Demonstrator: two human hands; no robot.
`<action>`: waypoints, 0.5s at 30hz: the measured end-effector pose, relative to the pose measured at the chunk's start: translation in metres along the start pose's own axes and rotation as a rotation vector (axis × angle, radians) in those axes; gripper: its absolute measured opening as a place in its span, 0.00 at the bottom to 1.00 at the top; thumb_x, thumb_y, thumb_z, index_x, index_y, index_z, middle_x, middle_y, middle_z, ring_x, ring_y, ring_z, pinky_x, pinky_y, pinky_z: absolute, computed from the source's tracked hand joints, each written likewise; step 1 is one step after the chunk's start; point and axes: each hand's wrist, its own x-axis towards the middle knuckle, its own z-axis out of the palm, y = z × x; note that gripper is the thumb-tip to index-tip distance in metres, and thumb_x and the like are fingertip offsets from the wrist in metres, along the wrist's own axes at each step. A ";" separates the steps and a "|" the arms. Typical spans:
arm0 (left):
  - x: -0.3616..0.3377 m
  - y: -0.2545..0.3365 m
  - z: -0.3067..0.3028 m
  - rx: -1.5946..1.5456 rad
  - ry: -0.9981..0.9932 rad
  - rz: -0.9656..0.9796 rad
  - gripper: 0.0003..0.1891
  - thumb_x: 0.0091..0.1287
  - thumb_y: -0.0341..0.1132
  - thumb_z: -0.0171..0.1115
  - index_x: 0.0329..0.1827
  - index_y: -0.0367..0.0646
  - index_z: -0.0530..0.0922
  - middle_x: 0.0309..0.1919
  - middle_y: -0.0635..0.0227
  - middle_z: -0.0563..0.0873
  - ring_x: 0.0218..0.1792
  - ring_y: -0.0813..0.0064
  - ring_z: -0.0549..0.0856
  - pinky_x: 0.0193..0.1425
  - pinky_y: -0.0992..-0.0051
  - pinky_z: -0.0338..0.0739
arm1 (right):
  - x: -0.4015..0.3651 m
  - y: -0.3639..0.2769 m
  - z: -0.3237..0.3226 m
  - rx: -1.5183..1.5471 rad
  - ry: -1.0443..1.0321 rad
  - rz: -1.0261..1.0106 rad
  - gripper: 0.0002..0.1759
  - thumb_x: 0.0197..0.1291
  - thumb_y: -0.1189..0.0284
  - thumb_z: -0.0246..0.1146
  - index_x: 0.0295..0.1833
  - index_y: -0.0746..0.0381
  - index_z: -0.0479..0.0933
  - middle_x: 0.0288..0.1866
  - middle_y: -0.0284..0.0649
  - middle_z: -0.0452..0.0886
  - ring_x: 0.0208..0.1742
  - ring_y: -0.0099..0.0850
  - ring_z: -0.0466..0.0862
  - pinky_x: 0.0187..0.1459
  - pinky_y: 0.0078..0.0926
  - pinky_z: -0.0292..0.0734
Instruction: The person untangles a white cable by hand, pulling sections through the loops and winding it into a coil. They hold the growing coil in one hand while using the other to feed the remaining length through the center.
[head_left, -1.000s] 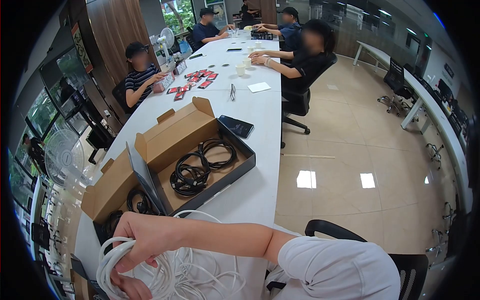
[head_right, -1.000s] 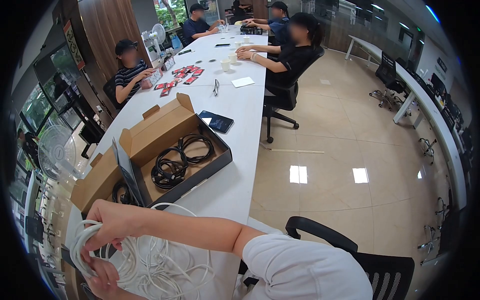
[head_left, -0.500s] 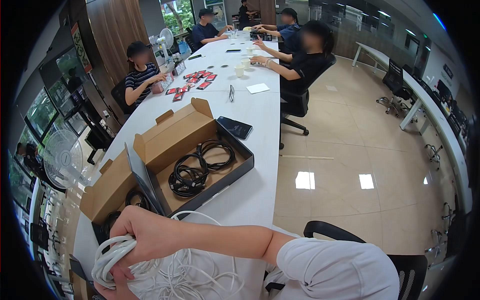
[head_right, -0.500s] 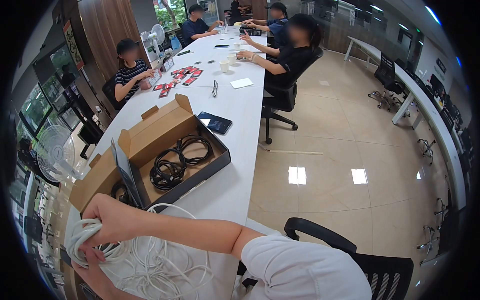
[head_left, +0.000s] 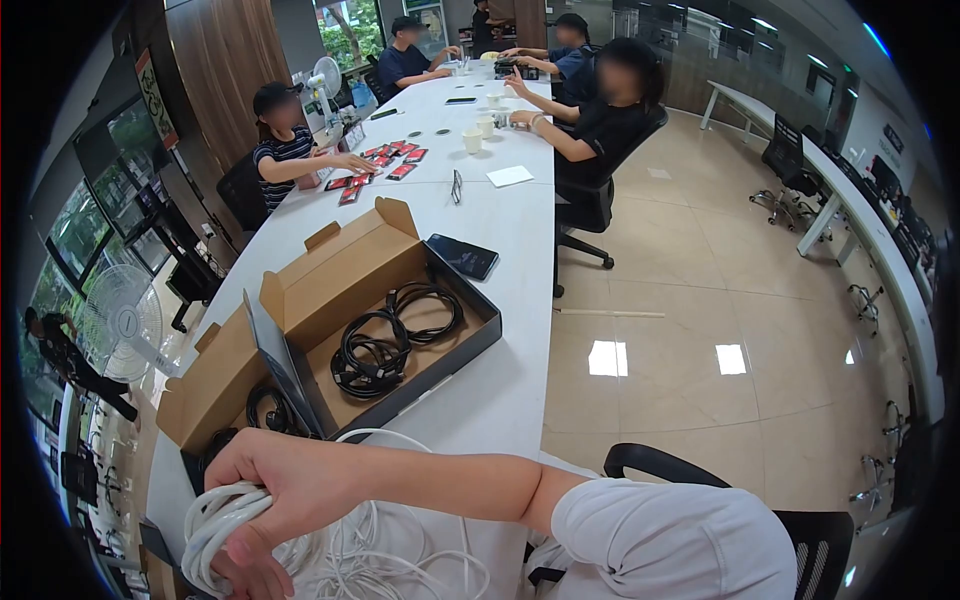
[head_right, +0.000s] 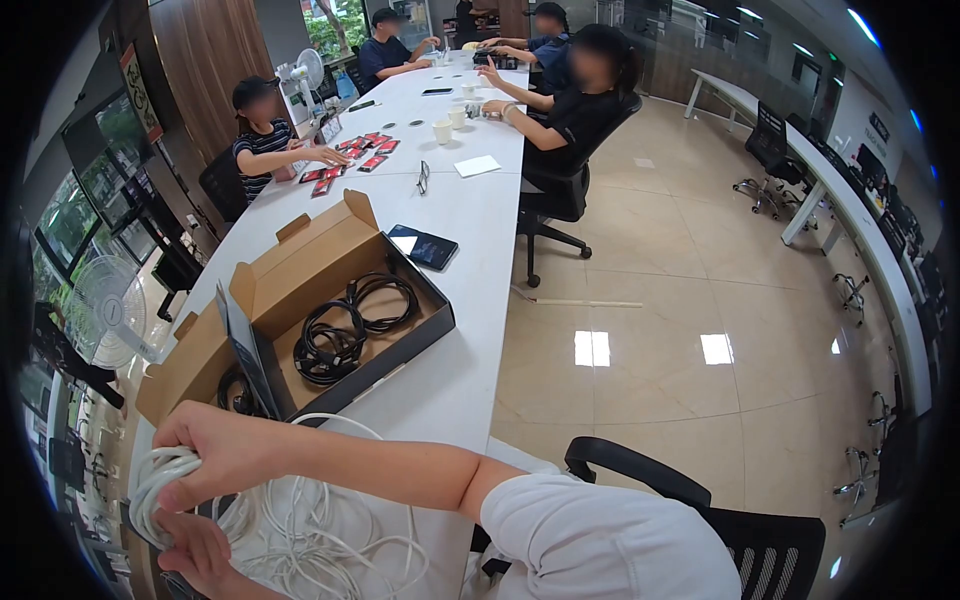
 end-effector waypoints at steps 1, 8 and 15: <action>0.000 0.000 0.002 0.025 0.075 0.018 0.25 0.64 0.55 0.61 0.48 0.41 0.79 0.08 0.81 0.66 0.07 0.86 0.61 0.12 0.83 0.52 | 0.000 0.000 0.000 -0.011 0.009 -0.009 0.27 0.50 0.54 0.74 0.36 0.70 0.77 0.28 0.33 0.80 0.30 0.18 0.77 0.31 0.17 0.71; 0.008 0.005 0.024 0.074 0.270 0.024 0.18 0.69 0.50 0.59 0.30 0.44 0.72 0.08 0.81 0.59 0.08 0.87 0.53 0.12 0.83 0.48 | 0.003 0.001 0.003 -0.107 0.013 -0.049 0.21 0.59 0.60 0.65 0.34 0.70 0.76 0.24 0.31 0.75 0.27 0.17 0.70 0.28 0.19 0.66; -0.005 0.001 0.013 0.052 0.413 0.064 0.20 0.68 0.49 0.60 0.25 0.47 0.66 0.09 0.80 0.58 0.08 0.88 0.52 0.12 0.82 0.46 | 0.005 0.005 0.007 -0.267 0.006 -0.159 0.21 0.65 0.61 0.60 0.30 0.71 0.73 0.19 0.33 0.66 0.24 0.19 0.63 0.25 0.24 0.59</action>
